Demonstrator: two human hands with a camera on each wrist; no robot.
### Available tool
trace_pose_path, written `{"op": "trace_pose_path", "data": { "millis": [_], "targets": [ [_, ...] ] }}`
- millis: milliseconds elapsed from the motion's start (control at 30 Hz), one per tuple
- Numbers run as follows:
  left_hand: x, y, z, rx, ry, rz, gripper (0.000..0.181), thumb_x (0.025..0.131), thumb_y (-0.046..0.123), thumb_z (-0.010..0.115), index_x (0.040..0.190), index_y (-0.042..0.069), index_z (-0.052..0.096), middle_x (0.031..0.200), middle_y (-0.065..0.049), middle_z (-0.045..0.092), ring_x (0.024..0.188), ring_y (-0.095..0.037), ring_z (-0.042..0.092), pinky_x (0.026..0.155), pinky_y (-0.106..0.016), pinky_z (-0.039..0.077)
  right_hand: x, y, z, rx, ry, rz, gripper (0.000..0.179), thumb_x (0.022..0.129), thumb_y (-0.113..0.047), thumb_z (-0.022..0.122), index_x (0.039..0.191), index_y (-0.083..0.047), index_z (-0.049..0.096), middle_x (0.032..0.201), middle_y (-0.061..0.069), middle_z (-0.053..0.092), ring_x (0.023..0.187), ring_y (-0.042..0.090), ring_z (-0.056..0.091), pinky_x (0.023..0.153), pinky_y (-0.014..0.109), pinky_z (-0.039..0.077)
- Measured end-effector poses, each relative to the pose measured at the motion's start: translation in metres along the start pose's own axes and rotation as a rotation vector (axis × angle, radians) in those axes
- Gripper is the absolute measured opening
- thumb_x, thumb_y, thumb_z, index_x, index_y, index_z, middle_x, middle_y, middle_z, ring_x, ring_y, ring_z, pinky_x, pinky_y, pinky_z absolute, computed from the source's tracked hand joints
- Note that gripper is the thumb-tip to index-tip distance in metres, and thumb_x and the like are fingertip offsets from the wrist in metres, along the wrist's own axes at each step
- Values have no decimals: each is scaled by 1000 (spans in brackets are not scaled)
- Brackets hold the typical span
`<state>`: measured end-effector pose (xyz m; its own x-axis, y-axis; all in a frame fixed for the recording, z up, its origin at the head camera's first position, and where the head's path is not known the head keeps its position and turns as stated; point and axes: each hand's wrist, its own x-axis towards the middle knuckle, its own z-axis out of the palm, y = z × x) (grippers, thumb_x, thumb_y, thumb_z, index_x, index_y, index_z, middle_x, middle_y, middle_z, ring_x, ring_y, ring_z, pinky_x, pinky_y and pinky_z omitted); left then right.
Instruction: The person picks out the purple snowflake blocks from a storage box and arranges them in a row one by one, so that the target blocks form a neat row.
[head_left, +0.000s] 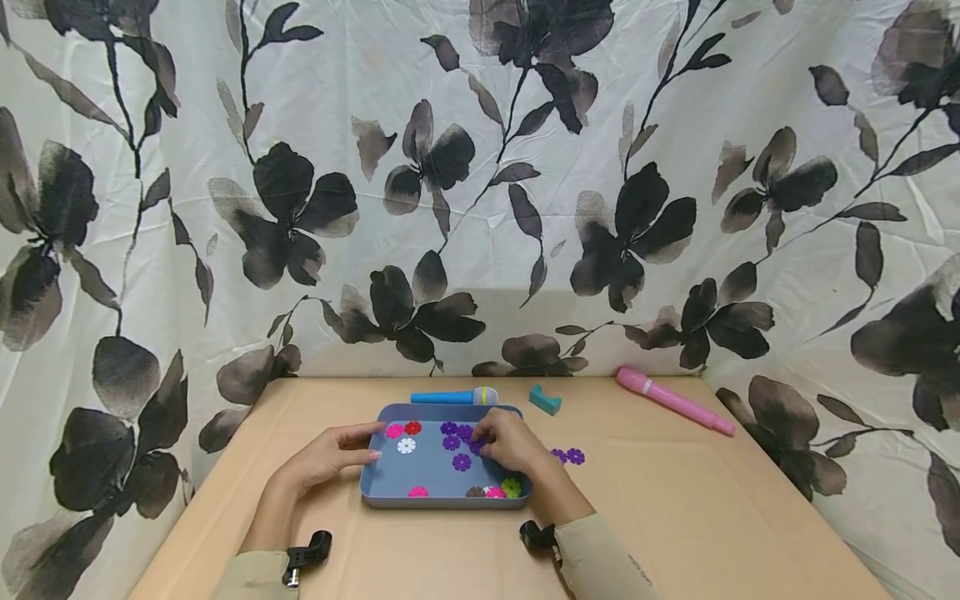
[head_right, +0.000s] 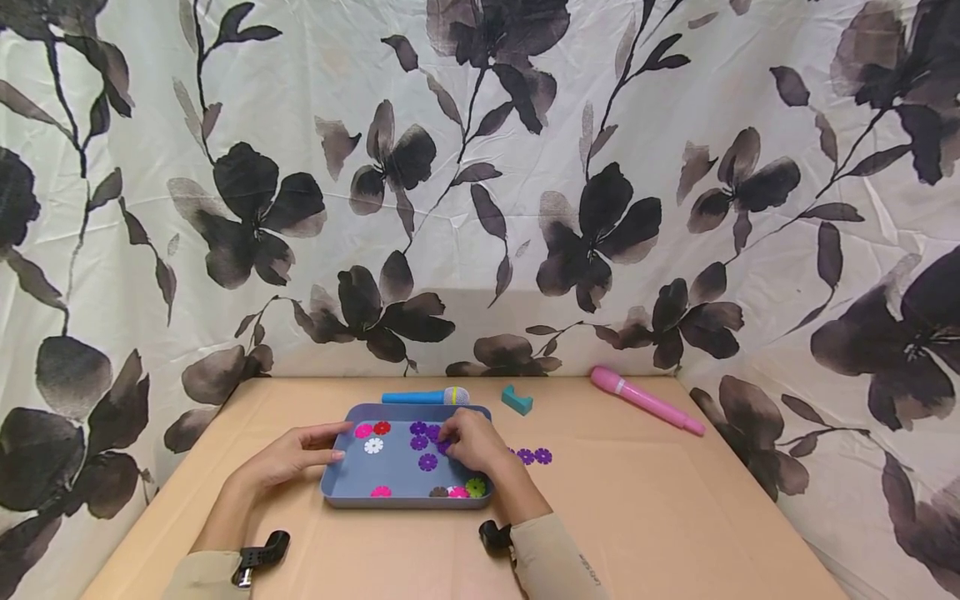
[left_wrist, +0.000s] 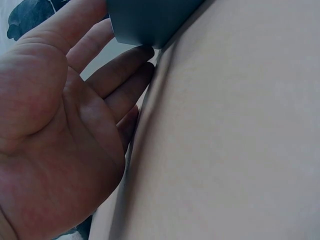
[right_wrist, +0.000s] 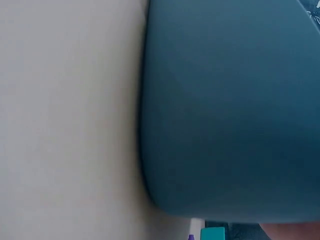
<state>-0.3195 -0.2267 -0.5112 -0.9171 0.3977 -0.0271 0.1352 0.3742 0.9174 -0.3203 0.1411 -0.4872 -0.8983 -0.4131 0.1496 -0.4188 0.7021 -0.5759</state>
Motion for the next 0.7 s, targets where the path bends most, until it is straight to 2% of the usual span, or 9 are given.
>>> {"op": "trace_pose_path", "data": {
  "millis": [267,467,567,700],
  "targets": [
    [-1,2,-1,0,4,-6,63,94,29,79,151,14,56,161,-17,46,155,-40,31,128,-59,22,1,6,-4,61,21,-37,15,91,-3,78,104,-10,82,96,-3,69,84,11,58,69,21,53],
    [-1,1,-1,-6,1,-1,64,94,29,79,151,13,56,160,-17,47,154,-40,33,127,-58,24,-3,11,-12,259,29,-54,16,91,-2,78,106,-4,81,99,7,72,80,14,57,65,20,49],
    [0,0,-1,-1,-1,9,65,93,30,79,151,12,56,160,-17,47,154,-40,35,127,-57,25,-7,14,-20,347,15,-56,17,91,-2,78,108,-3,80,103,10,74,83,17,57,68,20,49],
    [-1,0,-2,5,0,10,66,93,31,80,151,13,56,160,-16,48,154,-38,35,127,-57,25,-15,18,-31,391,37,-18,16,92,-4,77,108,-4,80,108,9,74,88,18,60,72,19,53]
  ]
}}
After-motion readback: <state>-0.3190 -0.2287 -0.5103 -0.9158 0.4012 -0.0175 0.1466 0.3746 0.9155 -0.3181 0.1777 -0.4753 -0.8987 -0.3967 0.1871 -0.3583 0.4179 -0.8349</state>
